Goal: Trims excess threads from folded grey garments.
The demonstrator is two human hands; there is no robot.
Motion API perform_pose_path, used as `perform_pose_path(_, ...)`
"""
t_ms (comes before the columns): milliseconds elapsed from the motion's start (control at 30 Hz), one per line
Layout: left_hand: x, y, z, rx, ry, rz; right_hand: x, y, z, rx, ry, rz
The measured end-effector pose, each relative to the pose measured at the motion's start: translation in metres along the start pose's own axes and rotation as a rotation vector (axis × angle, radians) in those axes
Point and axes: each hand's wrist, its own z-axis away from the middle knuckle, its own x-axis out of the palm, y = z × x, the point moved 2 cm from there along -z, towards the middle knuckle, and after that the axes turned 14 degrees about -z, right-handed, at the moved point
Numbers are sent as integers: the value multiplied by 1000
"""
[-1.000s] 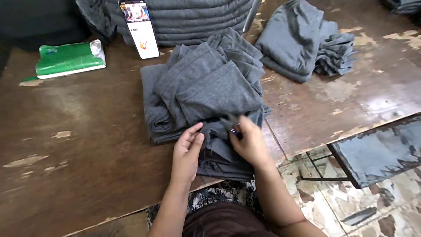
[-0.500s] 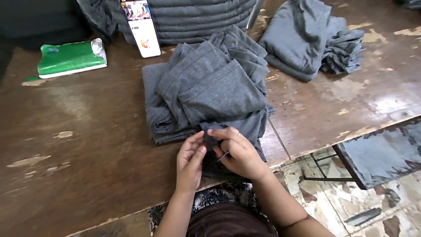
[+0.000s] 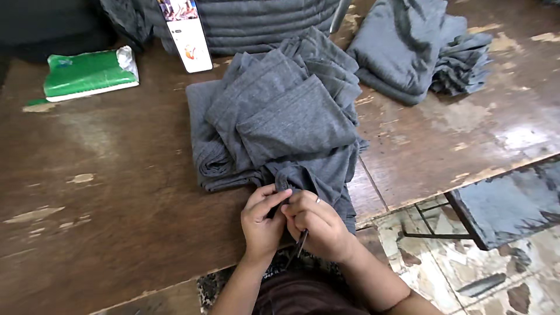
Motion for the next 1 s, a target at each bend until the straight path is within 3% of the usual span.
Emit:
perform_pose_path(133,-1,2,-2,-28,-10,32,-3,-1,2,38,27,-131)
perform_pose_path(300,-8,1,-4,-273,-2,246,-19,16,14,417,-43,-74)
perform_pose_path(400,-9,1,-6,-386,31,342,-26,24,25,554,-131,-11)
perform_pose_path(667,-10,2,-5,-441,-28,559,-31,8,30,585,-217,132)
perform_pose_path(1000,-12,2,-4,-442,-91,613,-26,8,28,596,-215,225)
